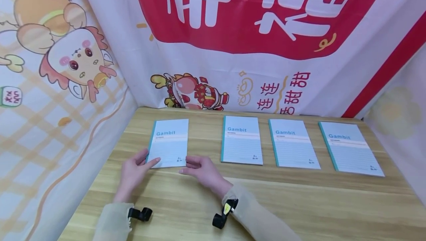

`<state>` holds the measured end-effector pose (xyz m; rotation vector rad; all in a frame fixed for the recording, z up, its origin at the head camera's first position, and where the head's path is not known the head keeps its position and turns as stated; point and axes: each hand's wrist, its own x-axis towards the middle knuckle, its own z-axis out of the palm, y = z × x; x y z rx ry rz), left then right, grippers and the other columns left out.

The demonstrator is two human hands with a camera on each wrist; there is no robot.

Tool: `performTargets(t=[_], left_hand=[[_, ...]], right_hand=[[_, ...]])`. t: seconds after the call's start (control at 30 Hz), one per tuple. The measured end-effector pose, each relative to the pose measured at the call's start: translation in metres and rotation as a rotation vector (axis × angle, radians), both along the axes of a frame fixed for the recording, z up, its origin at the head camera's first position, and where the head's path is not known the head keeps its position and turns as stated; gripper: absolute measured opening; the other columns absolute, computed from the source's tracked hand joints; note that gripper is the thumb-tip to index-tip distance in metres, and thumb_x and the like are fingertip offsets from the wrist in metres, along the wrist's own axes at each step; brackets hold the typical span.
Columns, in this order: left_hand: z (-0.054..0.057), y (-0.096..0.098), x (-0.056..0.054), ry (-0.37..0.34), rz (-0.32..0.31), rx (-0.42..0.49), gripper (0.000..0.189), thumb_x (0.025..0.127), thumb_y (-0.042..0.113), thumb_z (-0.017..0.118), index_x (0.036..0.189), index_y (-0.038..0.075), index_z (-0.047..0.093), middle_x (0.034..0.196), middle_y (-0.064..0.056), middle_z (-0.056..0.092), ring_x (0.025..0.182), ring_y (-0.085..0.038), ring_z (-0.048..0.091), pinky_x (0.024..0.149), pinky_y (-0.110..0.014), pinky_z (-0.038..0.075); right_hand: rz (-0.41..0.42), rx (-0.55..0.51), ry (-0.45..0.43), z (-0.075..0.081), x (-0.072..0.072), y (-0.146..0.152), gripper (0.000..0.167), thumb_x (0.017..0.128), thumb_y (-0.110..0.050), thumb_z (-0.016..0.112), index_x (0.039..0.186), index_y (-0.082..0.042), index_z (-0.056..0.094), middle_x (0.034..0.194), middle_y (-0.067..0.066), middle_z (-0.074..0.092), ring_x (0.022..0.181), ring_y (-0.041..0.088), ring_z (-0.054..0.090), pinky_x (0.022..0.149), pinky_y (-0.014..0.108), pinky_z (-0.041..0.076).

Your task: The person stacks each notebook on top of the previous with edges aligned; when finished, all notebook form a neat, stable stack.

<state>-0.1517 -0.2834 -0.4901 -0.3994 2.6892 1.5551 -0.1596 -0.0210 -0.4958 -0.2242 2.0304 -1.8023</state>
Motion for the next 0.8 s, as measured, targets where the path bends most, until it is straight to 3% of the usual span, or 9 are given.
performTargets(t=[0.37, 0.6, 0.8], left_hand=[[0.005, 0.0, 0.004, -0.018, -0.011, -0.001, 0.088, 0.09, 0.048, 0.077, 0.152, -0.002, 0.04, 0.154, -0.022, 0.042, 0.14, -0.035, 0.043, 0.112, -0.043, 0.04], [0.004, -0.01, -0.005, -0.049, 0.027, 0.025, 0.086, 0.091, 0.048, 0.075, 0.153, 0.0, 0.04, 0.151, -0.019, 0.047, 0.138, -0.033, 0.046, 0.113, -0.045, 0.039], [0.005, -0.02, -0.016, -0.089, 0.031, 0.067, 0.084, 0.092, 0.049, 0.074, 0.154, 0.002, 0.04, 0.149, -0.017, 0.051, 0.139, -0.033, 0.045, 0.115, -0.045, 0.036]], right_hand=[[-0.005, -0.022, -0.002, -0.002, 0.003, 0.003, 0.066, 0.088, -0.026, 0.083, 0.143, -0.001, 0.056, 0.136, 0.011, 0.063, 0.118, 0.021, 0.063, 0.101, 0.036, 0.051], [-0.029, 0.025, 0.0, 0.002, -0.008, 0.001, 0.069, 0.085, -0.03, 0.085, 0.142, -0.001, 0.057, 0.131, 0.009, 0.065, 0.11, 0.017, 0.065, 0.097, 0.036, 0.054], [-0.058, 0.056, -0.005, 0.004, -0.021, -0.005, 0.068, 0.085, -0.031, 0.084, 0.142, -0.003, 0.058, 0.134, 0.009, 0.064, 0.115, 0.019, 0.063, 0.101, 0.039, 0.051]])
